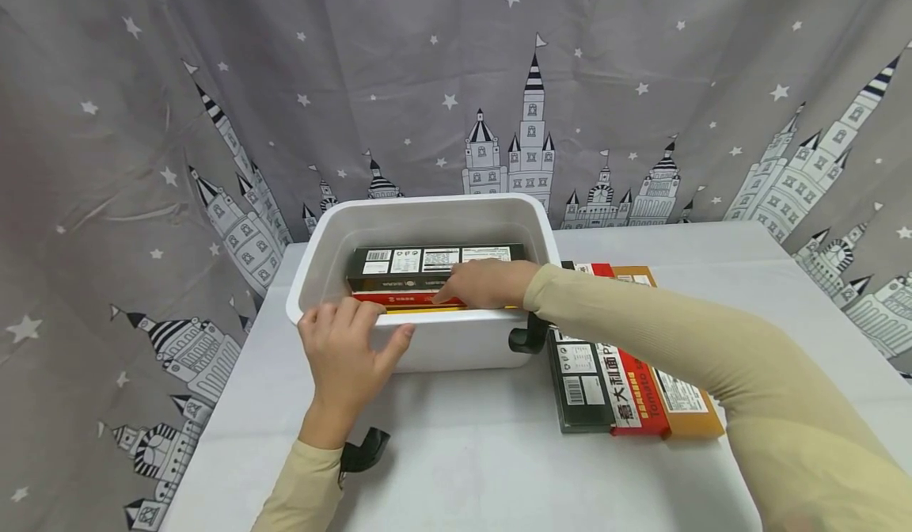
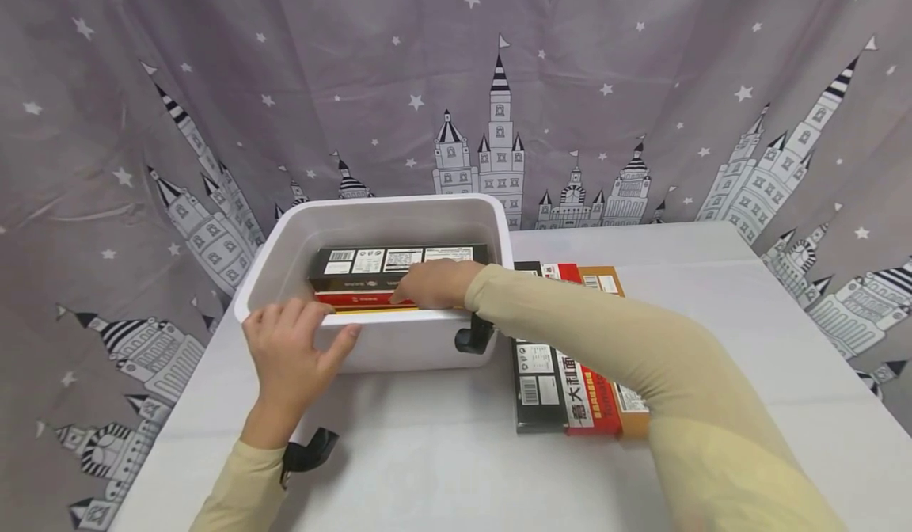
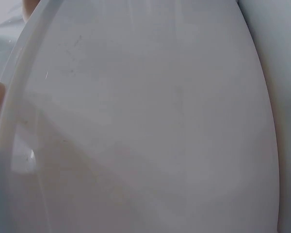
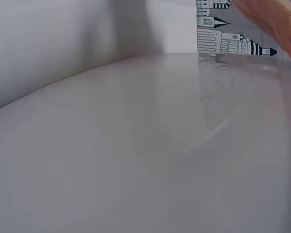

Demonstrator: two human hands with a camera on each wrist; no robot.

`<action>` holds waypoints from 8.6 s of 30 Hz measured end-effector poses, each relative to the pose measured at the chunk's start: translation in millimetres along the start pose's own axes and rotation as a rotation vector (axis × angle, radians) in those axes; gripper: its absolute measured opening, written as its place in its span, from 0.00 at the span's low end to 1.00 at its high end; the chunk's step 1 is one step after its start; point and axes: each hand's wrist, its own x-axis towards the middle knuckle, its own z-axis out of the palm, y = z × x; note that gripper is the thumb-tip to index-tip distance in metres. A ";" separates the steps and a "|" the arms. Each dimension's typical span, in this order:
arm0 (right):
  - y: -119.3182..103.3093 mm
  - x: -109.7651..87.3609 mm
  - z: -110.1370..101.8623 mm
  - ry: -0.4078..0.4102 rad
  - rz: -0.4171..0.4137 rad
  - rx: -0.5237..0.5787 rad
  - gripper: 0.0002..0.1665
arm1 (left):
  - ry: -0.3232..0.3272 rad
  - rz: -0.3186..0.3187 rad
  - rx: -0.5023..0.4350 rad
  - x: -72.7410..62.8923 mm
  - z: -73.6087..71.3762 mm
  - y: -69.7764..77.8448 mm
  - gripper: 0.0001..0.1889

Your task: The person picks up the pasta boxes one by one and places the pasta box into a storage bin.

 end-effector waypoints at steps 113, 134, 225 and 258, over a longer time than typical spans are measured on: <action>89.8 -222.2 231.3 0.483 0.859 0.355 0.45 | 0.016 -0.003 -0.008 -3.0 5.0 -1.5 0.33; 93.0 -231.6 239.7 0.530 0.947 0.223 0.43 | 0.020 -0.010 -0.012 -0.3 2.2 -1.1 0.33; -1.9 -47.8 -39.9 0.083 0.019 -0.202 0.34 | 0.009 -0.005 0.007 -1.3 1.9 0.3 0.35; 6.0 -11.2 -4.2 -0.025 0.007 0.144 0.40 | -0.012 -0.020 -0.017 -1.6 1.5 -0.9 0.35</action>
